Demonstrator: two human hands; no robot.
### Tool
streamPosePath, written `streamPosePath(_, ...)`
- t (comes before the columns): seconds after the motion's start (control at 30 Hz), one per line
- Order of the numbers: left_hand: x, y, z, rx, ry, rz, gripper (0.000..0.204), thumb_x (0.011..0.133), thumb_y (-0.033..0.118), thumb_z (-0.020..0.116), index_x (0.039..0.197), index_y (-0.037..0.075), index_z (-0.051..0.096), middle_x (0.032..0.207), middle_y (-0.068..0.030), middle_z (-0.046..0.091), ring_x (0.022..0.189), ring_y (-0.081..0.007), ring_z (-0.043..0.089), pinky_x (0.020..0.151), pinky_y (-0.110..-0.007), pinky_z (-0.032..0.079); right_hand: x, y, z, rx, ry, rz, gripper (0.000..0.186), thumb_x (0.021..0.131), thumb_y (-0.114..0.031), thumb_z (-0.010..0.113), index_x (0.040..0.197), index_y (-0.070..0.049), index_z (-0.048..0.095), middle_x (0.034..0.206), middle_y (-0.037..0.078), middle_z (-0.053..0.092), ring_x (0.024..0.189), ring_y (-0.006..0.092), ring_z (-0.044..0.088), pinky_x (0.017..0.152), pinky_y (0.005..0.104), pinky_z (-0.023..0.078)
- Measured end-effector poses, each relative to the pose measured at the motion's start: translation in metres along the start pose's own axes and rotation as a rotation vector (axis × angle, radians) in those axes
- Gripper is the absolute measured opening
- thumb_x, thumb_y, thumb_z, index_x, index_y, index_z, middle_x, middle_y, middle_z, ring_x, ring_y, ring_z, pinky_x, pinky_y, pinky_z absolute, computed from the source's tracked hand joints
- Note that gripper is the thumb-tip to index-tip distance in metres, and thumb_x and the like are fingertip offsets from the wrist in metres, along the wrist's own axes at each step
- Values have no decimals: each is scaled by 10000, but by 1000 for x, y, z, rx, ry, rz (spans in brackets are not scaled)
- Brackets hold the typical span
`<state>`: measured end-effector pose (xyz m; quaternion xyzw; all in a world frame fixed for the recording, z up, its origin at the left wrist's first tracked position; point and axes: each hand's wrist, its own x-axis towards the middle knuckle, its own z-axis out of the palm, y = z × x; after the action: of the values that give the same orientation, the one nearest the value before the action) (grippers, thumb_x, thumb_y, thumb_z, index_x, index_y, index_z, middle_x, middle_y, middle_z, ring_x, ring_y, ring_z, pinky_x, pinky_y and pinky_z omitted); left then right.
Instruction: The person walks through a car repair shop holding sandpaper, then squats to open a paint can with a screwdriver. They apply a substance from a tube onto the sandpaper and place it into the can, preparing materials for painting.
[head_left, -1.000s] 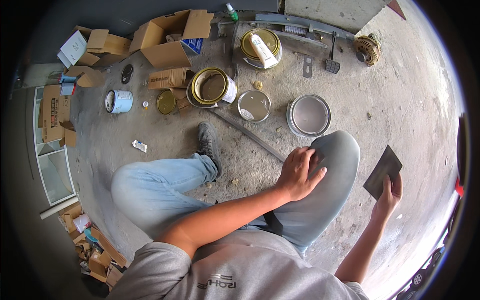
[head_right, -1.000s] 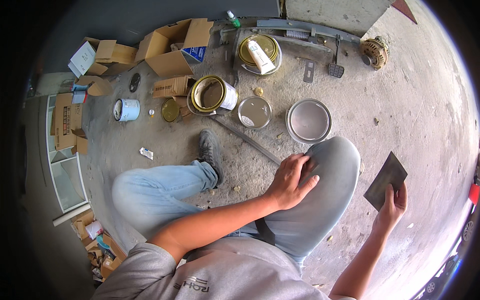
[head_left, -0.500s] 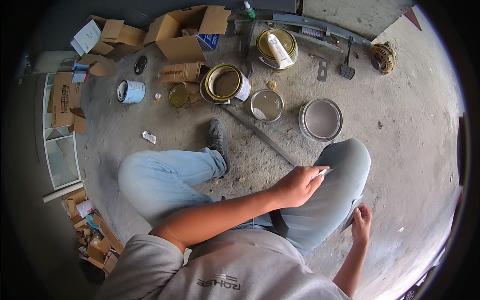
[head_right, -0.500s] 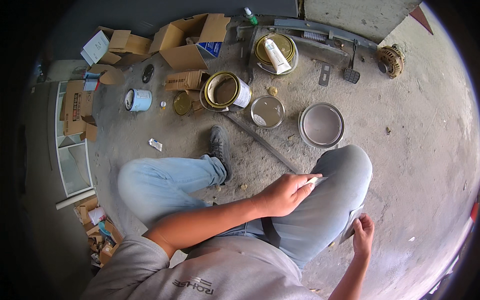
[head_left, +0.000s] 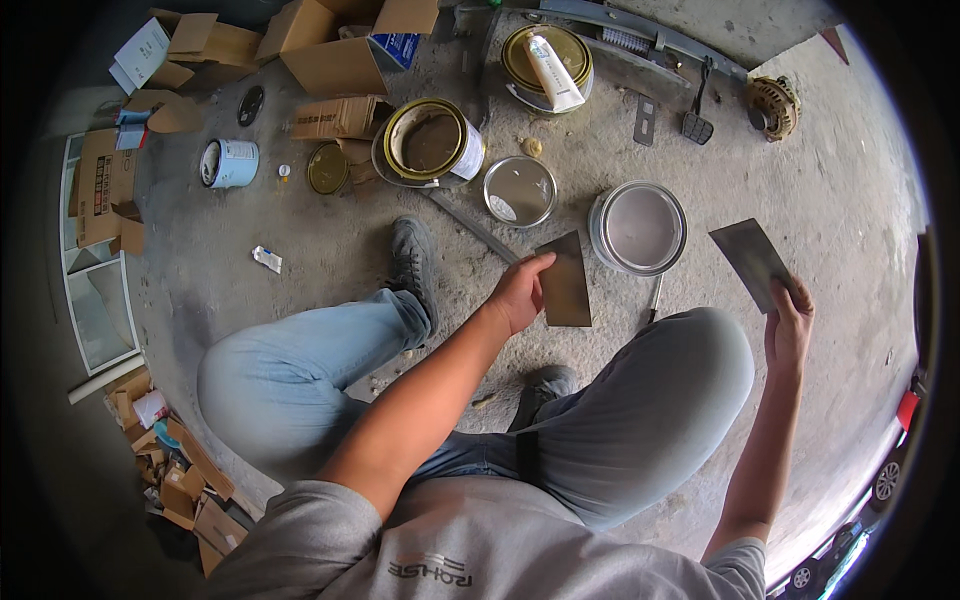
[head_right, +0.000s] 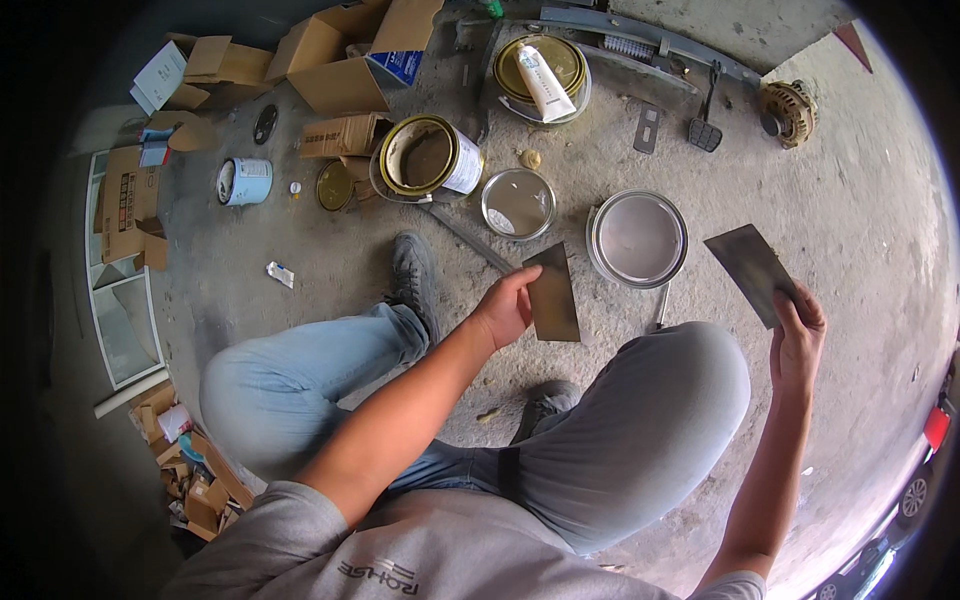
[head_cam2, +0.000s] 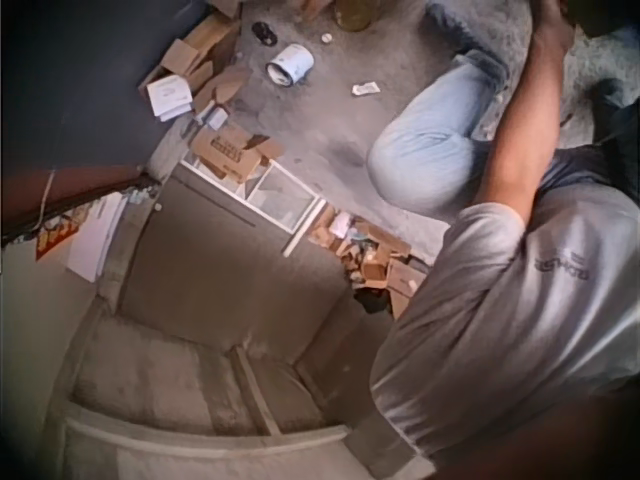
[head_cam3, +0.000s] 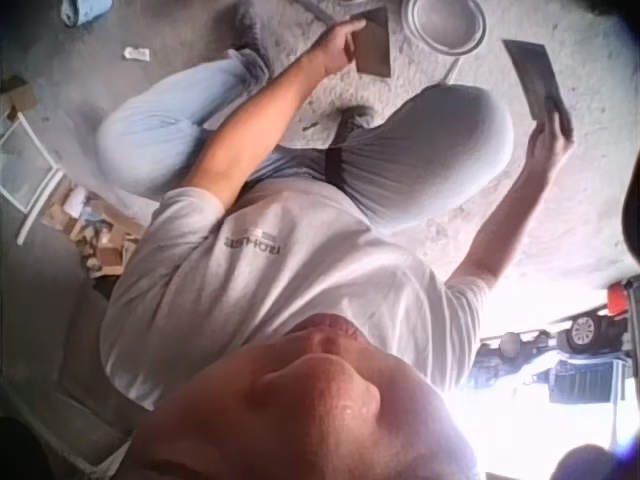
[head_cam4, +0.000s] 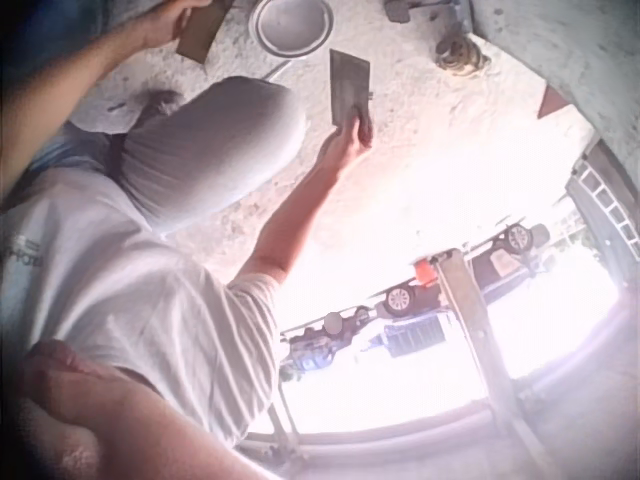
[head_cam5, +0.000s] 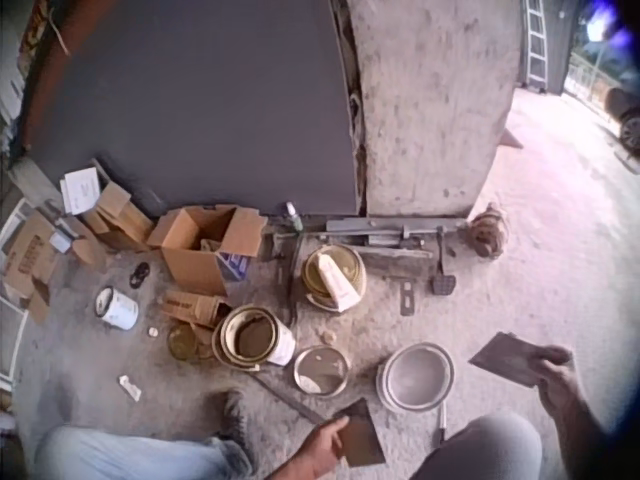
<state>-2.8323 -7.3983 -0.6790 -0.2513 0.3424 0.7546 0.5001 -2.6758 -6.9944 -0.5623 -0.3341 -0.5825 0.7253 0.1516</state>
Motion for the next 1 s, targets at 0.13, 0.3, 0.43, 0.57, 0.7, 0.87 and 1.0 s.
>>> streamPosePath(0.13, 11, -17, 11, -94, -25, -13, 322, 989, 314, 571, 1197, 72, 619, 1169, -63, 701, 1111, -210, 649, 1005, -378, 476, 33, 13, 69, -285, -248, 22, 224, 919, -45, 677, 1136, 10, 697, 1049, 44, 711, 962, 134, 645, 899, 288, 485)
streamPosePath(0.3, 17, -23, 30, -126, -63, 18, 388, 981, 349, 563, 1254, 74, 588, 1212, -69, 686, 1117, -221, 648, 1002, -398, 480, 40, 18, 129, -840, -366, -90, 236, 917, -51, 622, 1135, 1, 696, 974, 111, 724, 914, 175, 671, 849, 313, 509)
streamPosePath(0.43, 20, -23, 36, -158, -86, -35, 394, 963, 325, 563, 1253, 61, 598, 1216, -89, 693, 1089, -222, 664, 954, -378, 503, 46, 35, 157, -1060, -434, -248, 248, 900, -44, 577, 1108, -32, 713, 955, 217, 723, 887, 371, 711, 795, 402, 545)
streamPosePath(0.57, 25, -27, 33, -159, -69, -35, 429, 981, 349, 546, 1310, 75, 579, 1216, -61, 692, 1097, -206, 654, 932, -380, 502, 62, 63, 164, -1167, -494, -297, 259, 875, -42, 561, 1079, -40, 721, 958, 223, 719, 916, 404, 692, 822, 442, 546)
streamPosePath(0.7, 28, -32, 28, -144, -127, -35, 441, 1002, 344, 509, 1335, 64, 583, 1220, -56, 693, 1091, -193, 654, 922, -370, 507, 83, 95, 164, -1215, -611, -176, 267, 852, -69, 578, 1069, -44, 732, 969, 220, 721, 943, 403, 690, 845, 455, 545)
streamPosePath(0.87, 26, -32, 28, -171, -147, -42, 445, 1012, 333, 496, 1349, 53, 576, 1230, -58, 690, 1097, -193, 651, 931, -375, 506, 101, 112, 166, -1181, -696, -37, 267, 810, -38, 620, 1052, -16, 733, 991, 170, 745, 959, 296, 713, 859, 373, 541)
streamPosePath(1.0, 25, -31, 30, -184, -165, -37, 437, 1014, 323, 495, 1351, 54, 572, 1233, -63, 688, 1106, -198, 649, 943, -379, 502, 105, 106, 169, -1029, -821, 189, 296, 792, -29, 643, 1067, -40, 751, 970, 133, 753, 893, 227, 702, 818, 348, 535)
